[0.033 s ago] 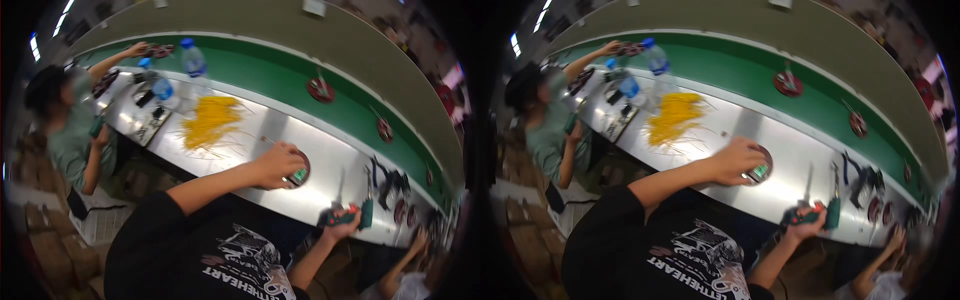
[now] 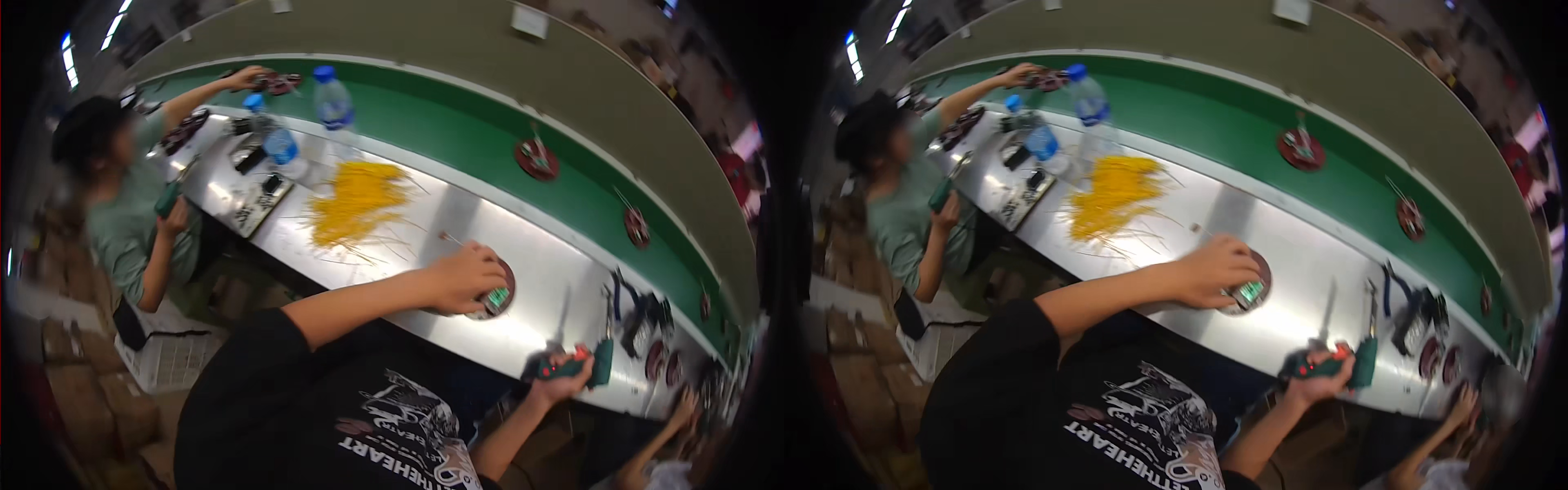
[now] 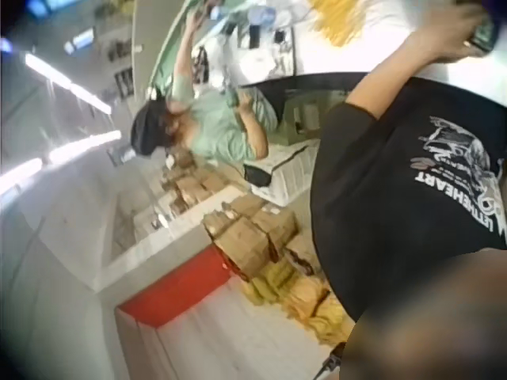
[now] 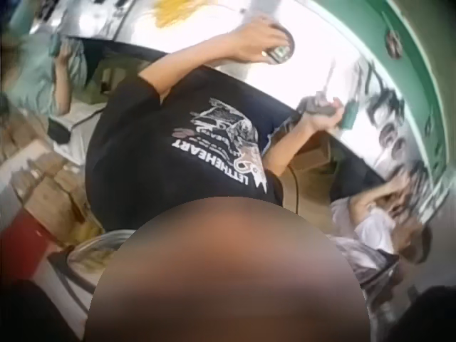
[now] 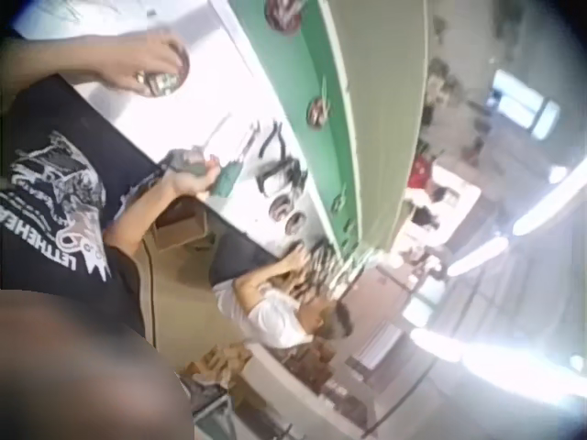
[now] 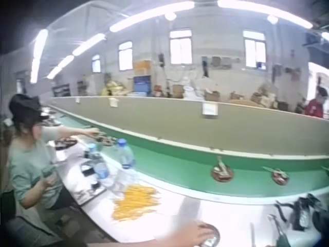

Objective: Soldering wires onto circuit boards on a factory assembly line.

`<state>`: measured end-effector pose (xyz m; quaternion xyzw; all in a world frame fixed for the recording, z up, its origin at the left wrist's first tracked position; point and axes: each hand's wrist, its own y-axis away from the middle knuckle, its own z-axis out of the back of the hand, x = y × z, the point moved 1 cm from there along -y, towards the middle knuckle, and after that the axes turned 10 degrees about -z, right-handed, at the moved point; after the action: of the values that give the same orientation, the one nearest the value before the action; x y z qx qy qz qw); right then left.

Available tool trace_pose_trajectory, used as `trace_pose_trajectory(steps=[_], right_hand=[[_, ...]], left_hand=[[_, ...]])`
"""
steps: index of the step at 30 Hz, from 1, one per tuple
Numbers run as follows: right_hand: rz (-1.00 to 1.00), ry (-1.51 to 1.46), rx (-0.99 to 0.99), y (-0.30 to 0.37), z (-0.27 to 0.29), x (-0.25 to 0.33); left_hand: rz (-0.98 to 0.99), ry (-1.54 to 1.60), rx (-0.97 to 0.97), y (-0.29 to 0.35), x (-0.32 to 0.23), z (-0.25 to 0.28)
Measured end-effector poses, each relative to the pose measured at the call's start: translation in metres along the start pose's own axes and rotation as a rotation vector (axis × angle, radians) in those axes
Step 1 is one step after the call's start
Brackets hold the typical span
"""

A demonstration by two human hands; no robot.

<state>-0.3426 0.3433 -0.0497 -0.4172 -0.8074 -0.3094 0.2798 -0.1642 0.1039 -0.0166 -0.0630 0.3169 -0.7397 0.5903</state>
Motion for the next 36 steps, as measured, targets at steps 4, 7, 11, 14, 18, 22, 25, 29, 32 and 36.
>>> trace_pose_trajectory(steps=[4, 7, 11, 14, 18, 22, 25, 29, 32, 36], right_hand=[[0.085, 0.111, -0.056, -0.006, 0.003, -0.003], [0.092, 0.142, -0.071, -0.009, 0.012, -0.004], [0.137, 0.192, -0.069, -0.008, 0.027, 0.004], [0.12, 0.143, -0.094, -0.012, 0.014, -0.005], [0.107, 0.184, -0.058, -0.007, 0.002, -0.005], [0.117, 0.204, -0.073, -0.004, -0.001, -0.007], [0.115, 0.193, -0.076, -0.002, 0.005, -0.005], [0.122, 0.19, -0.079, -0.004, 0.004, 0.0], [0.125, 0.192, -0.074, -0.006, 0.009, 0.0], [0.137, 0.195, -0.049, -0.008, 0.006, -0.002]], left_hand=[[0.046, -0.068, 0.142, -0.023, 0.035, 0.002], [0.257, -0.353, -0.001, -0.046, 0.096, 0.024], [0.714, -0.731, -0.038, -0.081, 0.184, 0.015], [0.599, -0.679, -0.023, -0.121, 0.205, 0.01], [0.328, -0.354, 0.142, -0.168, 0.227, -0.009], [0.573, -0.365, 0.339, -0.187, 0.226, -0.039], [0.603, -0.37, 0.182, -0.176, 0.22, -0.054], [0.512, -0.308, -0.063, -0.154, 0.149, -0.047], [0.364, -0.431, -0.254, -0.107, 0.061, -0.035], [0.356, -0.501, -0.262, -0.044, -0.015, -0.034]])
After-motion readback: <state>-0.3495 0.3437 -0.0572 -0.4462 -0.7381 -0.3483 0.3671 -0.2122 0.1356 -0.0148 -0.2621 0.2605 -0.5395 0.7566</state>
